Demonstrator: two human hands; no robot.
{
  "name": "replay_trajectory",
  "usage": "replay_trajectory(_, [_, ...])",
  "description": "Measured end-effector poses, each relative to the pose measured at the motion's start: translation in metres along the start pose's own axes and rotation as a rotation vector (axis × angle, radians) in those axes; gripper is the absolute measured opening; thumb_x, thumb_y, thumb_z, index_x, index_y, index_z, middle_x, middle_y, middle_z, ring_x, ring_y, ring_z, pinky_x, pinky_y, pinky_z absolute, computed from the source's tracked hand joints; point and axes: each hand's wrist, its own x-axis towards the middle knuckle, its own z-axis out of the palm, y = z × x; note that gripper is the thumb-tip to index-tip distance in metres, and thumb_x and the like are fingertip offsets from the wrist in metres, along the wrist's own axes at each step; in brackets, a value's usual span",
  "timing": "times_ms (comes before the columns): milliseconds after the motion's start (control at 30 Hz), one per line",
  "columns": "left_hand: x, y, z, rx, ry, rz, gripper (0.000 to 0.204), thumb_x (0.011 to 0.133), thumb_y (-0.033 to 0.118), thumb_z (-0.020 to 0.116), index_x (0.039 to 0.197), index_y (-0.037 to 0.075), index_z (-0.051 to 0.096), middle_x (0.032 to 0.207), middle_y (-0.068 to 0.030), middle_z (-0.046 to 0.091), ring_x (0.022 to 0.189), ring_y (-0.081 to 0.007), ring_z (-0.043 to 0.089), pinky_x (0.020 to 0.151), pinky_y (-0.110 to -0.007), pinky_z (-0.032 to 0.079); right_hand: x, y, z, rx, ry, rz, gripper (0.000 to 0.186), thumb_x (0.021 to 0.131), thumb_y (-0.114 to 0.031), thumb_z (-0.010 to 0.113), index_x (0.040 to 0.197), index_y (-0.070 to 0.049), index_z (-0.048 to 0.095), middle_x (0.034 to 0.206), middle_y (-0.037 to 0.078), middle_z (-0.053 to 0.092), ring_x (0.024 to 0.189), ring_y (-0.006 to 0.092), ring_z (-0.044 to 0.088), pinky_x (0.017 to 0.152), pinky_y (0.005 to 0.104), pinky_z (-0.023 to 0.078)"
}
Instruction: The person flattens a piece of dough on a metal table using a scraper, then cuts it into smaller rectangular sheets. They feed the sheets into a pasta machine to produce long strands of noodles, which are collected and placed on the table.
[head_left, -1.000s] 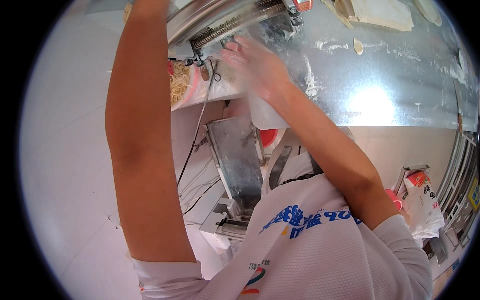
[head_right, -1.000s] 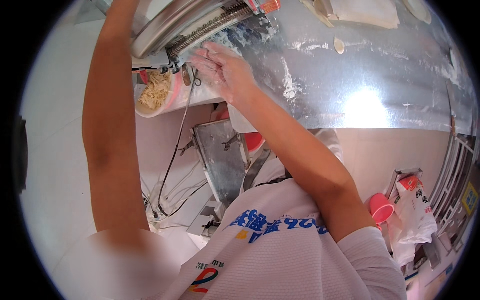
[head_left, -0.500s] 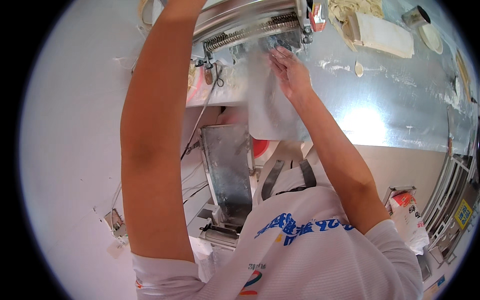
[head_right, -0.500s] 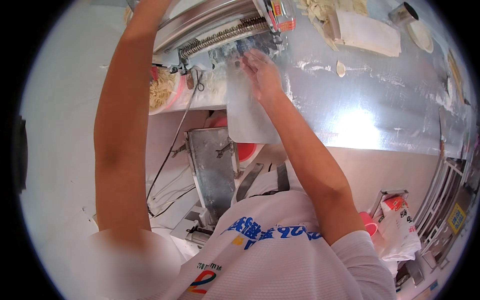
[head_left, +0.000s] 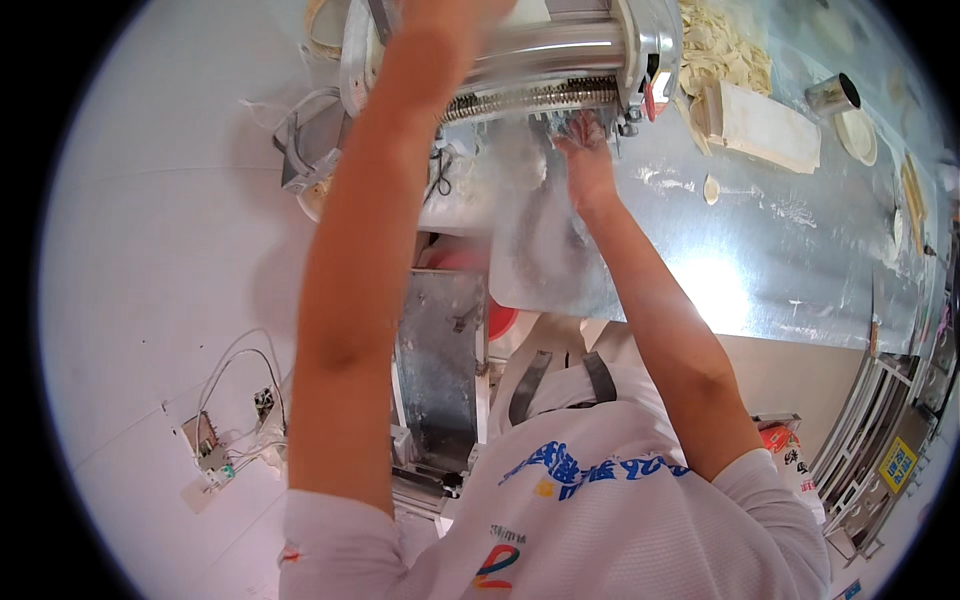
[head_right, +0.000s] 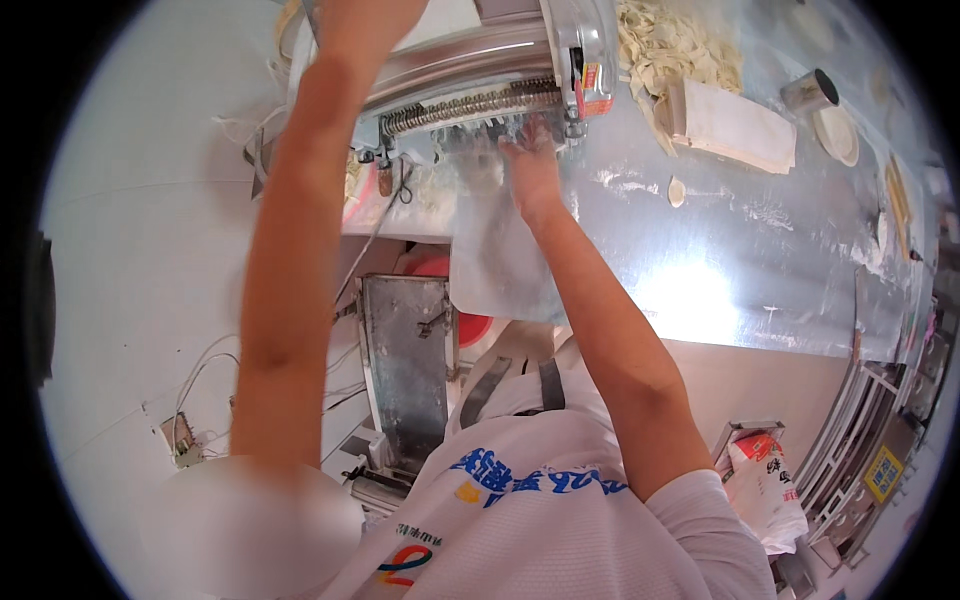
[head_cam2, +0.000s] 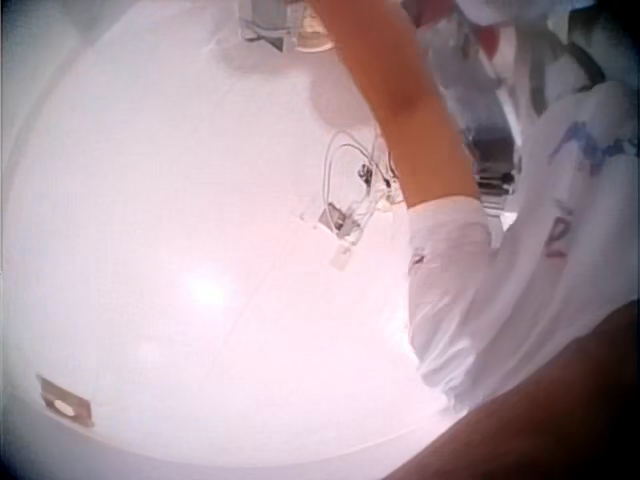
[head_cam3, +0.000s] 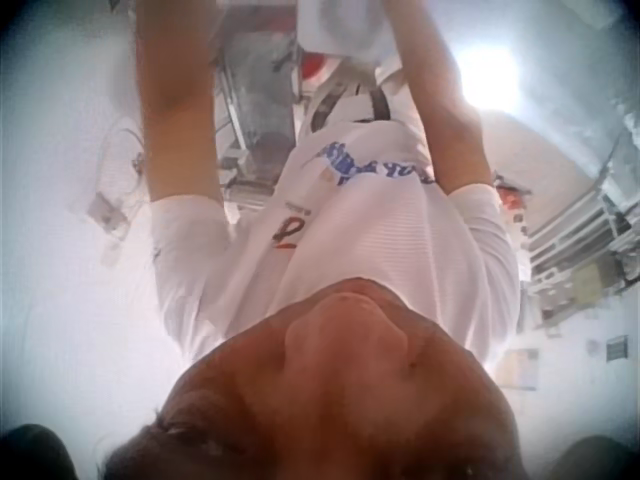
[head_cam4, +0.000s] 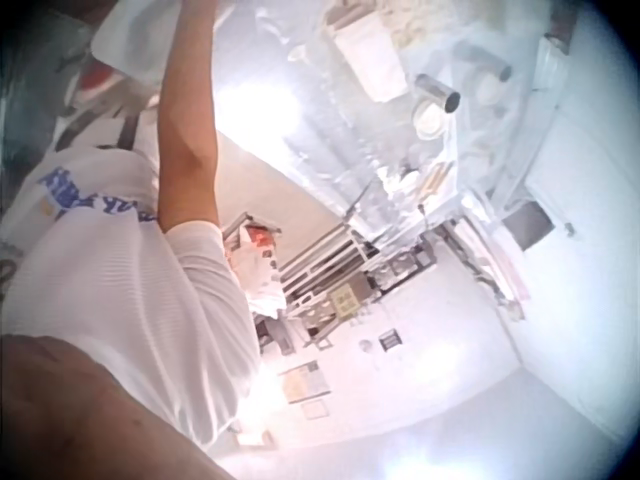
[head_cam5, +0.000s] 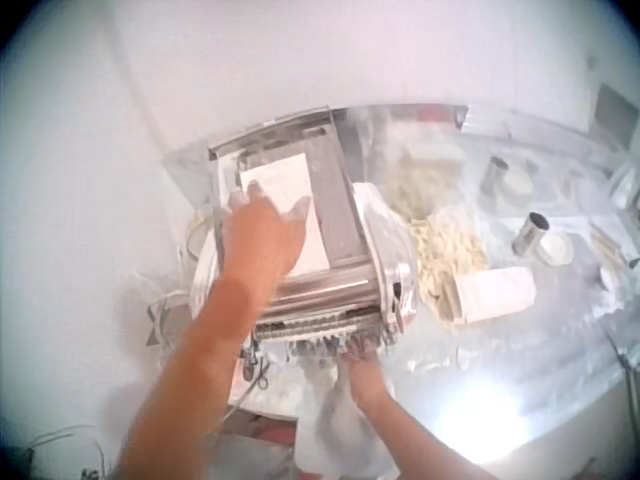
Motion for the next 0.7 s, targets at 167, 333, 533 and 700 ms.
replay_trajectory(167, [-0.170, -0.003, -0.073, -0.789, -0.083, -0.262, 0.014, 0.099, 0.013, 0.061, 0.095, 0.000, 0.066, 0.094, -0.0059, 0.071, 0.086, -0.0158, 0.065, 0.080, -0.032, 0.053, 0.032, 0.023, -0.017, -0.216, -0.076, -0.125, 0.082, 0.093, -0.003, 0.066, 0.160, 0.011, 0.021, 0.166, 0.025, 0.030, 0.156, 0.0328, 0.029, 0.126, 0.0378, 0.025])
replay_trajectory(333, [-0.279, -0.078, 0.052, -0.814, -0.596, -0.781, 0.032, 0.095, 0.006, 0.066, 0.124, -0.006, 0.061, 0.114, -0.0158, 0.069, 0.108, -0.0227, 0.067, 0.096, -0.037, 0.055, 0.042, 0.028, -0.010, -0.468, -0.049, -0.196, 0.065, 0.089, -0.008, 0.071, 0.146, 0.011, 0.045, 0.150, 0.027, 0.053, 0.142, 0.0339, 0.049, 0.117, 0.0397, 0.036])
replay_trajectory(533, [-0.264, -0.118, 0.167, -0.806, -0.119, -0.418, 0.055, 0.092, 0.002, 0.068, 0.142, -0.008, 0.050, 0.137, -0.0236, 0.057, 0.128, -0.0271, 0.056, 0.105, -0.034, 0.048, 0.047, 0.030, -0.005, -0.548, -0.116, -0.292, 0.052, 0.083, 0.005, 0.071, 0.133, 0.007, 0.054, 0.139, 0.017, 0.060, 0.135, 0.0251, 0.052, 0.114, 0.0361, 0.037])
replay_trajectory(700, [-0.249, -0.126, 0.190, -1.080, -0.369, -0.616, 0.057, 0.084, -0.007, 0.066, 0.140, -0.006, 0.053, 0.137, -0.0154, 0.060, 0.121, -0.0232, 0.059, 0.101, -0.033, 0.048, 0.049, 0.021, -0.001, -0.450, -0.185, -0.162, 0.038, 0.085, -0.001, 0.072, 0.122, 0.005, 0.064, 0.129, 0.013, 0.067, 0.120, 0.0220, 0.060, 0.104, 0.0345, 0.044])
